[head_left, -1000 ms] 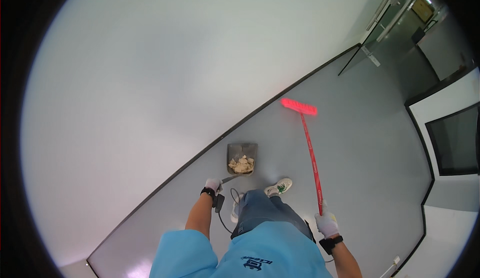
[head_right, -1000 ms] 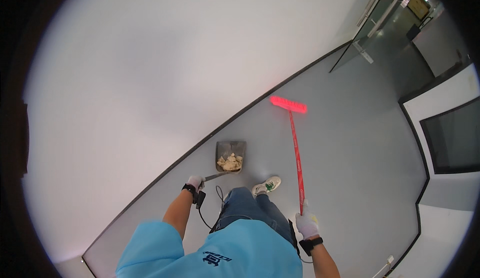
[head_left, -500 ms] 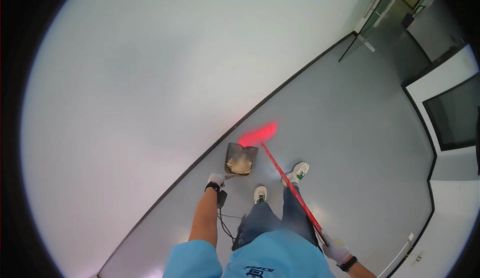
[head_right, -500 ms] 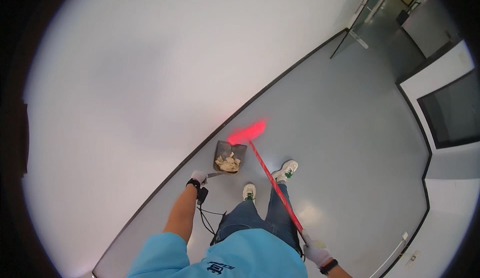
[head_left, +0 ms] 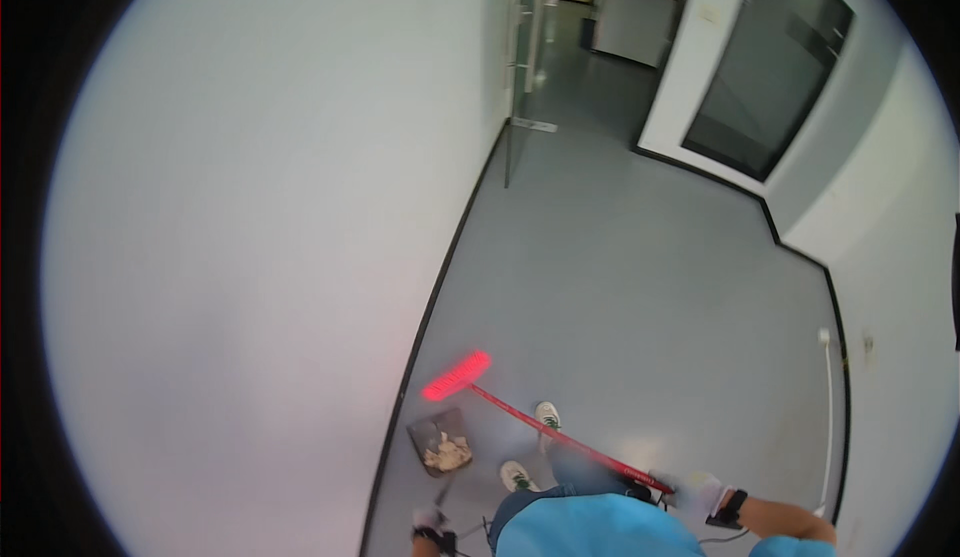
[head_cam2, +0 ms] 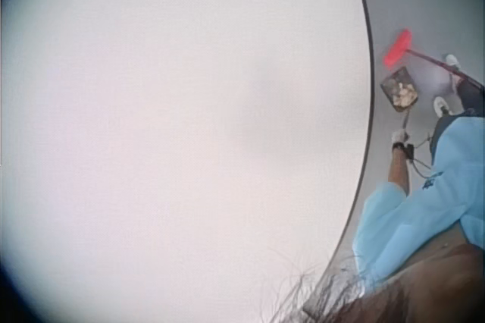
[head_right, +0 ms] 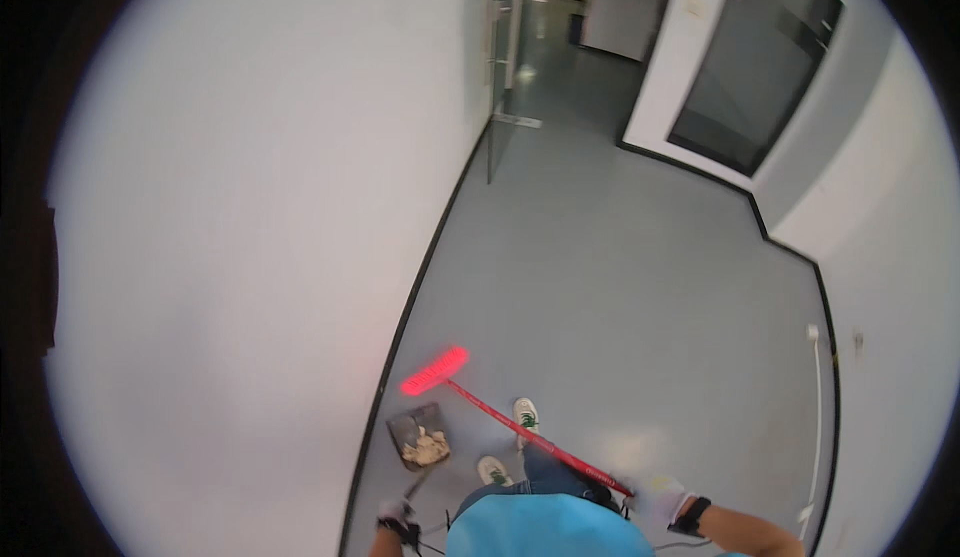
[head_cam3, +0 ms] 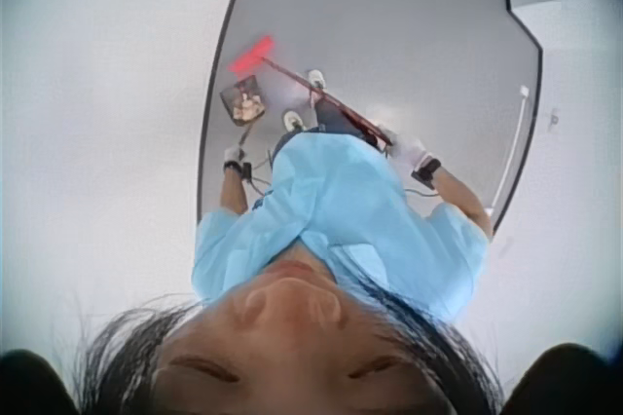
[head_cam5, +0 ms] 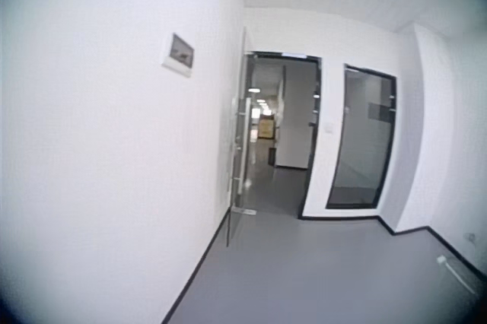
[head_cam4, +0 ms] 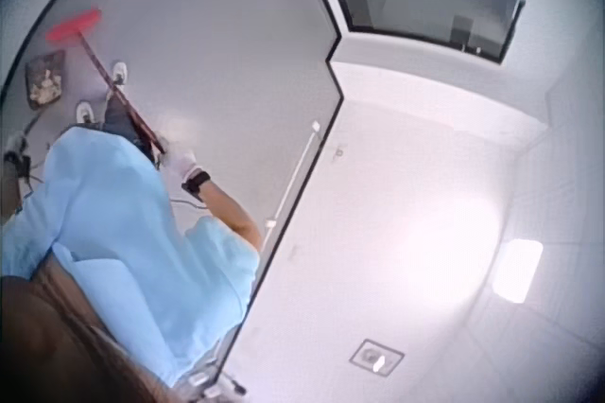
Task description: Sweep the floor using a broom and collect debris into a dustpan.
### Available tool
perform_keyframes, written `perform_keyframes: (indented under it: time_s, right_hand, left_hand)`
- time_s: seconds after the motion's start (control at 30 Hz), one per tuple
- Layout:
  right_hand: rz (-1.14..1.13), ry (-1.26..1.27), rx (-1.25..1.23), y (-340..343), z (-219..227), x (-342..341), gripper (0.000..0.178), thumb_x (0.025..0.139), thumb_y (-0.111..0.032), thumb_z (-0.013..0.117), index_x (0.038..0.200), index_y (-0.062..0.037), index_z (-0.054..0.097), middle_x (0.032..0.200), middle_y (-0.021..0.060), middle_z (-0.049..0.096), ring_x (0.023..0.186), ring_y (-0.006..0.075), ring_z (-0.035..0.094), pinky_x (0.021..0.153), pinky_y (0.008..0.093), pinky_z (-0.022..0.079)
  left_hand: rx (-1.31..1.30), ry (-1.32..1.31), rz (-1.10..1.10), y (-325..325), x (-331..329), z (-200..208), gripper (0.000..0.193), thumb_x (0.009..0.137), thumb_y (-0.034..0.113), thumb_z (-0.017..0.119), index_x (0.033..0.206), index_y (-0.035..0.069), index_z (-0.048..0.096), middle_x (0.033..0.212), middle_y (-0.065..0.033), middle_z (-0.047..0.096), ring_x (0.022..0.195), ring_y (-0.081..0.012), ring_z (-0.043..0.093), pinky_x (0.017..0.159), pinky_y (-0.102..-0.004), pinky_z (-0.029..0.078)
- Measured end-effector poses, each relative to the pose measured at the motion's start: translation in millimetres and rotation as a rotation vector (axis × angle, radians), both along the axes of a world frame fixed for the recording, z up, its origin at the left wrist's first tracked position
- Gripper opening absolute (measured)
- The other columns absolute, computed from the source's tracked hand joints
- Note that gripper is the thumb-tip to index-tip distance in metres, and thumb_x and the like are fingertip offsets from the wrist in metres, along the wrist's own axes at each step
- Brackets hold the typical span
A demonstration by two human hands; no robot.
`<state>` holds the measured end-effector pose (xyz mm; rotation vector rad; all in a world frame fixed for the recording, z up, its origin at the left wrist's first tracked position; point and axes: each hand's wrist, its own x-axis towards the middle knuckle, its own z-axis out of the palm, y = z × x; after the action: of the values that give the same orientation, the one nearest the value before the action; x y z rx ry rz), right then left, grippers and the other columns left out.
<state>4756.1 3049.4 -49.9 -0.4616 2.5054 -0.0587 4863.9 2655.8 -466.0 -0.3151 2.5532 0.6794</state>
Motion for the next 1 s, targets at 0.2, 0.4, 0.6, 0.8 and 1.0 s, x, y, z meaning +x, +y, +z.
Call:
perform_keyframes:
  time_s: [0.2,0.4,0.6,0.8,1.0]
  right_hand:
    - [-0.202,0.026,-0.153,-20,-34,-5,0.048,0.064,-0.014,0.048,0.111,-0.0114,0.036,0.084,0.0136,0.053,0.074,0.0266,0.051,0.063,0.0311,0.040]
    - [-0.534,-0.167,-0.236,-57,-40,-2,0.054,0.066,-0.016,0.047,0.116,-0.0117,0.028,0.060,0.0083,0.050,0.044,0.0165,0.047,0.042,0.0278,0.039]
    - [-0.449,-0.004,-0.073,-55,-26,-40,0.053,0.067,-0.015,0.046,0.116,-0.0116,0.028,0.065,0.0116,0.053,0.046,0.0200,0.050,0.043,0.0296,0.040]
    - [-0.493,0.042,0.107,-22,-25,-40,0.044,0.067,-0.015,0.042,0.110,-0.0116,0.033,0.077,0.0139,0.053,0.068,0.0271,0.052,0.058,0.0349,0.041]
    - [-0.685,-0.047,0.167,-24,-85,-38,0.027,0.068,-0.017,0.042,0.092,-0.0077,0.047,0.079,0.0150,0.054,0.074,0.0280,0.052,0.063,0.0357,0.041]
  left_hand:
    - [0.879,-0.383,1.073,30,16,-15,0.013,0.062,0.019,0.053,0.070,0.009,0.057,0.066,-0.0063,0.054,0.063,-0.0182,0.053,0.055,-0.0285,0.043]
    - [0.879,-0.392,1.213,-6,26,-36,0.014,0.067,0.017,0.046,0.070,0.005,0.053,0.057,-0.0075,0.051,0.052,-0.0184,0.051,0.046,-0.0287,0.041]
    - [0.950,-0.097,1.105,-53,-1,16,0.012,0.069,0.013,0.044,0.067,0.001,0.045,0.048,-0.0068,0.045,0.039,-0.0166,0.047,0.033,-0.0272,0.036]
    - [0.871,-0.271,0.989,-78,-61,90,0.015,0.070,0.016,0.043,0.067,0.002,0.047,0.047,-0.0071,0.045,0.038,-0.0164,0.045,0.034,-0.0271,0.035]
    - [0.896,-0.345,0.911,-40,-135,131,0.016,0.071,0.018,0.043,0.067,0.003,0.047,0.049,-0.0071,0.045,0.041,-0.0167,0.045,0.036,-0.0274,0.036]
